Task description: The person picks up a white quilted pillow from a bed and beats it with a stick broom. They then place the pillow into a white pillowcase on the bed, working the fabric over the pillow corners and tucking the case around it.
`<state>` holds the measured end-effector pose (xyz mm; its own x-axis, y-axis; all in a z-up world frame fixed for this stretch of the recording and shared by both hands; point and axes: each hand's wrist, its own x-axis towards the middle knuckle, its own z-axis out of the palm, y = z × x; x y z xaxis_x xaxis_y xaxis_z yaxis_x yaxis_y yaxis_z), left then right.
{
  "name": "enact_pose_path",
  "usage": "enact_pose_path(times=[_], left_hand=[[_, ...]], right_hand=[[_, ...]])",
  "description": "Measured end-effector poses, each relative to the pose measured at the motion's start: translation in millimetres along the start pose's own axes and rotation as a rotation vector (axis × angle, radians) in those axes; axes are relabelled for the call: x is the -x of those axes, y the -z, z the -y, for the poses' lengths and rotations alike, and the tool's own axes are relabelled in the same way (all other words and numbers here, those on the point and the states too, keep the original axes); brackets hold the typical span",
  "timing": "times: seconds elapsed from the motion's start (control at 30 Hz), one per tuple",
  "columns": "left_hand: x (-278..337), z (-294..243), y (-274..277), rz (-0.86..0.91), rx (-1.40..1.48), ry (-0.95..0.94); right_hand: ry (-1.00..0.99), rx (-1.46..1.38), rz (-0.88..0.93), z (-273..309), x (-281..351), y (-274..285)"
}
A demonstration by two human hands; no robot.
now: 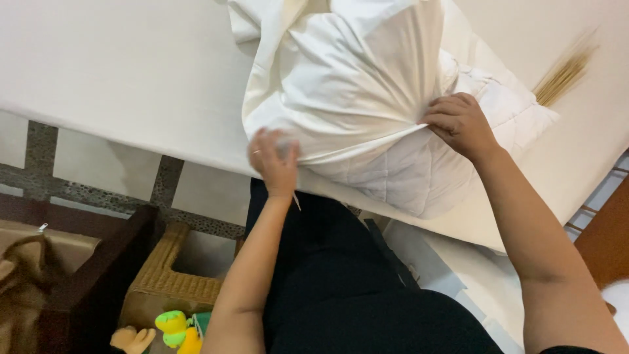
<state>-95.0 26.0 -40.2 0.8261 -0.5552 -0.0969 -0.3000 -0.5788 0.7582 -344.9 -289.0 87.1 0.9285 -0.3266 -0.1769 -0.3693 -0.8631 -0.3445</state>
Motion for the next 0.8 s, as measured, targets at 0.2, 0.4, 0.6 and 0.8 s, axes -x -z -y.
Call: enact_pose_path(times=[0.2, 0.4, 0.6, 0.8], left_hand=[[-11.3, 66.4, -32.9, 0.175, 0.774, 0.782], [-26.5, 24.2, -12.4, 0.265, 0.893, 0.635], [-28.8, 5.7, -14.1, 0.257, 1.058, 0.559], [7.1, -2.2, -45.2, 0.253, 0.880, 0.446]], right_hand=[[0.044, 0.129, -0.042, 20.6, -49.1, -14.1], [0.336, 0.166, -0.098, 69.7, -113.0, -15.8], [0.319, 0.106, -0.014, 76.2, -105.2, -15.5], [0.393, 0.085, 0.158, 73.0, -5.9, -24.7]])
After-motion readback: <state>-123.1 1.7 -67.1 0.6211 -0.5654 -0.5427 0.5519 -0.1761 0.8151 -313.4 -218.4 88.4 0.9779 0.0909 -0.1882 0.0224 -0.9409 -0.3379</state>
